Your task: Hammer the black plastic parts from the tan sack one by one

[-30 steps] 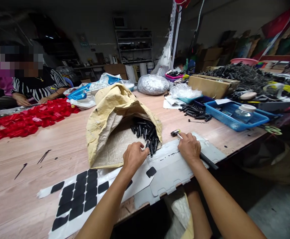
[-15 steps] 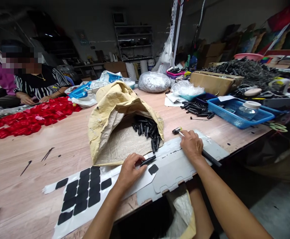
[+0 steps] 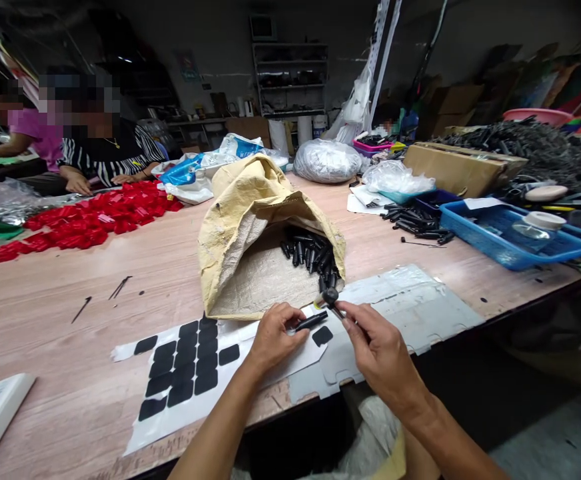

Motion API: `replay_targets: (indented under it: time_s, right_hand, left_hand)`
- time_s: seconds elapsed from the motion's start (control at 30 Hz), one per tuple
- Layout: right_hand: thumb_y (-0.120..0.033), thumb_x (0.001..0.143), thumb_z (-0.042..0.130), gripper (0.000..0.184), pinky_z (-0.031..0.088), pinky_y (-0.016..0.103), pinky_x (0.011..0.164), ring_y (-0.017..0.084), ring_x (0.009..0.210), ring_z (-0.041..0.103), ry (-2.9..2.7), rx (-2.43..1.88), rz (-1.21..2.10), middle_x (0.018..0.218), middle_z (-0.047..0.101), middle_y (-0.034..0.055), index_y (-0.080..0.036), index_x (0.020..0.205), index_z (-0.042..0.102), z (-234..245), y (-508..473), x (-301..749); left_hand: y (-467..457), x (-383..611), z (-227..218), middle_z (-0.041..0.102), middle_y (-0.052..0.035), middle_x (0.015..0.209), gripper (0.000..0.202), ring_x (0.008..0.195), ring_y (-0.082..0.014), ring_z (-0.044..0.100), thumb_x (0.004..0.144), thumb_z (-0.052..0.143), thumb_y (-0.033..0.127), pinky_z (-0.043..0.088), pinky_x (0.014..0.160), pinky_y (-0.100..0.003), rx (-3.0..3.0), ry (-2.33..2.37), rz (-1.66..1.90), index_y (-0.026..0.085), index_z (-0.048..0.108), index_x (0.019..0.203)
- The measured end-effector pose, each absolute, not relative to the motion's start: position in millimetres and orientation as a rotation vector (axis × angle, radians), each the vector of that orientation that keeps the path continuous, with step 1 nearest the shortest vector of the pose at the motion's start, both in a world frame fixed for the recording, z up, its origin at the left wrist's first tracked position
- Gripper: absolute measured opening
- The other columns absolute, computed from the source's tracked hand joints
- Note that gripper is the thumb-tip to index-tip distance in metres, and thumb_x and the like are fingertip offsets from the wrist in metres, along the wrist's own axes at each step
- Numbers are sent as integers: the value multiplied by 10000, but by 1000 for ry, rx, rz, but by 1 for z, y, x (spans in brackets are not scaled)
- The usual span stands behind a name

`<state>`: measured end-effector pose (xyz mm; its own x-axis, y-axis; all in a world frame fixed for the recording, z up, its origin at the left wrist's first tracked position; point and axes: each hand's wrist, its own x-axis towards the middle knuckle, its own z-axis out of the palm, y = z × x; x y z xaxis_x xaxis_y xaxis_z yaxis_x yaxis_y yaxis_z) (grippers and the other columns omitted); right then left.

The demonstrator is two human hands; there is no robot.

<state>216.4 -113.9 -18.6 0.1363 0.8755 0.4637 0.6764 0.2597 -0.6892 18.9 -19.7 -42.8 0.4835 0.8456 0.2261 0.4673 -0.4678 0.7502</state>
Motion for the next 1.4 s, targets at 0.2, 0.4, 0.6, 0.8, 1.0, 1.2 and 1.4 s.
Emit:
replay_targets:
  time_s: [0.2,0.4,0.6,0.8,1.0,1.2,1.4]
  right_hand:
    - [-177,1007,416,371,542,295,834,182,943,679,-1745,-1589,159,1015,699,61,-238,1295,642,-32,-118,208]
    - [-165,1000,428,395,544,298,848,189,962,676,-1783,-1535,143,1030,694,65,-252,1341,607,-33,-120,195]
    - [-218,1004,441,352,530,291,845,182,961,680,-1730,-1605,143,1052,711,52,-263,1283,650,-33,-113,212]
    - [-255,946,533,337,452,315,735,205,887,635,-1416,-2038,-193,1067,702,54,-272,1240,697,-30,-70,298]
    - [-190,921,525,344,375,327,732,210,874,564,-1422,-2327,-277,1031,680,93,-232,1192,733,-52,-43,340]
    - [-316,925,525,289,450,382,849,258,964,603,-1337,-2011,-414,1035,695,83,-246,1133,713,-45,-109,328]
    - [-538,794,659,386,446,342,521,190,512,485,-1143,-1927,192,547,483,15,-283,531,533,-110,-238,315]
  left_hand:
    - [-19,19,-46,628,2,758,142,793,-184,567,731,719,127,421,754,-298,2129,1087,812,200,726,852]
    - [-19,18,-49,637,3,773,98,802,-186,573,740,718,141,415,764,-305,2135,1084,823,205,698,813]
    - [-19,20,-47,633,1,766,142,797,-192,577,718,699,122,421,762,-311,2129,1103,815,206,693,833]
    - [-18,20,-49,662,-12,820,141,828,-207,574,716,723,156,424,771,-326,2160,1123,807,206,673,838]
    - [-19,17,-47,652,-4,820,139,822,-200,572,723,708,140,420,769,-321,2134,1085,774,212,659,831]
    - [-19,16,-45,624,5,816,146,817,-194,562,721,672,124,411,753,-309,2121,1071,783,213,636,831]
    - [-19,18,-47,633,9,811,161,811,-191,561,720,678,113,406,756,-306,2112,1079,779,217,635,836]
